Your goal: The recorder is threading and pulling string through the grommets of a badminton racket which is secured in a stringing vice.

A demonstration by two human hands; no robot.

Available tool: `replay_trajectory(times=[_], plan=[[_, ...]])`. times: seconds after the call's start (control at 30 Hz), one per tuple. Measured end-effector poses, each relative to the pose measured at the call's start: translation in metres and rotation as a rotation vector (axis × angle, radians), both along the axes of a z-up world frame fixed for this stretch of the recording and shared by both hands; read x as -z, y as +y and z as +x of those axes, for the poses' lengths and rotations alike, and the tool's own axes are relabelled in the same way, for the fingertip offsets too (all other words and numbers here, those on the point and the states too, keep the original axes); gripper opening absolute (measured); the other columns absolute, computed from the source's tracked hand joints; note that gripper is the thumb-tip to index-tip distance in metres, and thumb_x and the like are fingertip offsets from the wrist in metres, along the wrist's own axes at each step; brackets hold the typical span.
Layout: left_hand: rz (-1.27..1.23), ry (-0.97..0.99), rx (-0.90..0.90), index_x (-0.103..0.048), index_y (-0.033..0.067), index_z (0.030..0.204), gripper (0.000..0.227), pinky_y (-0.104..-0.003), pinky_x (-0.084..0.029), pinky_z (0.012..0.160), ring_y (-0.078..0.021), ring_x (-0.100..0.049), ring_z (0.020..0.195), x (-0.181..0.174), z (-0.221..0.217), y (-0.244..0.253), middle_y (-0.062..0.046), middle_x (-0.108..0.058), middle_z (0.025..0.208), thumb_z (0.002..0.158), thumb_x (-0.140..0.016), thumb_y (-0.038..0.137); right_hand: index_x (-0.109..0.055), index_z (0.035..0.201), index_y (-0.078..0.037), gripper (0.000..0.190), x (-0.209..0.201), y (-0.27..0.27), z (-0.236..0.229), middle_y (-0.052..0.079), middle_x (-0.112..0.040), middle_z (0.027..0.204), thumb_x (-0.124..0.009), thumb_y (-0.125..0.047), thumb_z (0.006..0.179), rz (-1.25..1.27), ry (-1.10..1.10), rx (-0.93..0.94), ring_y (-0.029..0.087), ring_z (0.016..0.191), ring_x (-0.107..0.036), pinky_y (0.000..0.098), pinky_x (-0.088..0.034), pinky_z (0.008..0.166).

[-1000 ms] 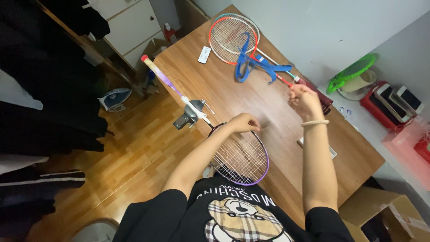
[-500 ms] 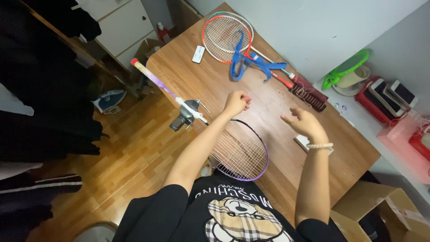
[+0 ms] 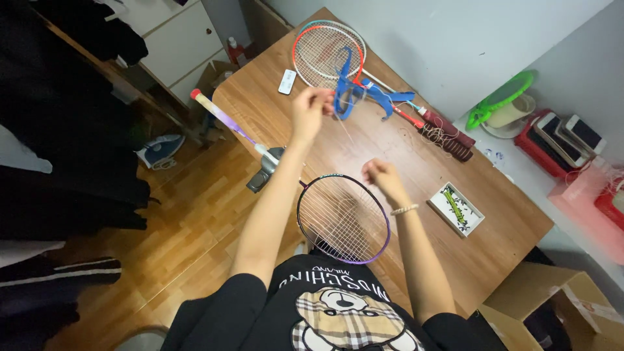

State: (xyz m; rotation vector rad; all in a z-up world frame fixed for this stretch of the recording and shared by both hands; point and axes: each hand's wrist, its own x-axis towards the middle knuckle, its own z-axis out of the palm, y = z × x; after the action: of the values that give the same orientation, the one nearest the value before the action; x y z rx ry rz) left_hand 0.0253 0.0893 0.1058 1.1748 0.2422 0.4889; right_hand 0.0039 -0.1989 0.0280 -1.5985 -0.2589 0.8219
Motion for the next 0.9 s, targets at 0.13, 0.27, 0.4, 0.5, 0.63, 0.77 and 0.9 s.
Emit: replay_trajectory(times=[0.13, 0.27, 0.4, 0.5, 0.63, 0.77, 0.9], plan=[[0.048, 0.093, 0.007, -0.071, -0.0006, 0.105, 0.013, -0.025, -0.057, 0.067, -0.0098, -0.067, 0.073, 0.028, -0.042, 0.031, -0.007, -0.073, 0.090, 0.105, -0.065, 0.011, -0.070, 0.092, -0.005, 0.022, -0.045, -0.013, 0.042, 0.001, -0.066, 0.079, -0.054, -0.009, 0.106, -0.091, -0.235, 0.302, 0.008, 0.066, -0.055, 0.0240, -0.046, 0.060], [0.384, 0.362, 0.349, -0.069, 0.0056, 0.118, 0.028, -0.031, -0.055, 0.076, -0.0157, -0.067, 0.088, 0.089, -0.094, 0.025, -0.007, -0.073, 0.102, 0.093, -0.071, 0.020, -0.067, 0.093, -0.007, 0.018, -0.102, -0.027, 0.071, 0.001, -0.064, 0.080, -0.055, -0.009, 0.108, 0.069, -0.427, 0.529, 0.007, 0.066, -0.054, 0.0224, -0.042, 0.059], [0.608, 0.471, 0.607, -0.071, 0.0064, 0.119, 0.037, -0.034, -0.056, 0.090, -0.0204, -0.071, 0.104, 0.081, -0.140, 0.004, -0.008, -0.076, 0.112, 0.089, -0.077, 0.027, -0.063, 0.098, -0.006, 0.021, -0.127, -0.027, 0.078, 0.000, -0.065, 0.086, -0.055, -0.015, 0.115, 0.337, -0.580, 0.750, 0.006, 0.074, -0.060, 0.0203, -0.048, 0.066], [0.734, 0.534, 0.592, -0.071, 0.0074, 0.118, 0.038, -0.036, -0.057, 0.088, -0.0237, -0.073, 0.101, 0.052, -0.151, -0.010, -0.011, -0.076, 0.109, 0.086, -0.078, 0.026, -0.065, 0.110, -0.002, 0.018, -0.122, -0.029, 0.064, 0.005, -0.071, 0.103, -0.054, -0.013, 0.120, 0.376, -0.744, 0.683, 0.011, 0.091, -0.068, 0.0240, -0.056, 0.083], [0.904, 0.632, 0.550, -0.072, 0.0103, 0.118, 0.033, -0.040, -0.055, 0.087, -0.0290, -0.071, 0.100, 0.029, -0.150, -0.023, -0.014, -0.075, 0.107, 0.087, -0.075, 0.023, -0.062, 0.137, -0.004, 0.035, -0.110, -0.025, 0.038, 0.007, -0.069, 0.118, -0.062, -0.007, 0.102, -0.103, -0.483, 0.556, 0.009, 0.080, -0.067, 0.0216, -0.052, 0.061], [0.981, 0.709, 0.460, -0.076, 0.0117, 0.113, 0.025, -0.044, -0.054, 0.086, -0.0320, -0.071, 0.098, 0.037, -0.149, -0.029, -0.015, -0.076, 0.102, 0.091, -0.069, 0.019, -0.057, 0.143, -0.006, 0.047, -0.072, -0.026, -0.004, 0.016, -0.068, 0.129, -0.064, -0.010, 0.097, -0.465, -0.317, 0.334, 0.019, 0.093, -0.074, 0.0300, -0.056, 0.072], [1.077, 0.578, 0.227, -0.077, 0.0119, 0.112, 0.024, -0.047, -0.050, 0.091, -0.0336, -0.068, 0.105, 0.062, -0.141, -0.038, -0.013, -0.075, 0.107, 0.093, -0.063, 0.019, -0.063, 0.136, -0.003, 0.043, -0.045, -0.031, -0.050, 0.020, -0.067, 0.134, -0.069, -0.024, 0.099, -0.571, -0.437, 0.071, 0.029, 0.116, -0.066, 0.0413, -0.053, 0.098]])
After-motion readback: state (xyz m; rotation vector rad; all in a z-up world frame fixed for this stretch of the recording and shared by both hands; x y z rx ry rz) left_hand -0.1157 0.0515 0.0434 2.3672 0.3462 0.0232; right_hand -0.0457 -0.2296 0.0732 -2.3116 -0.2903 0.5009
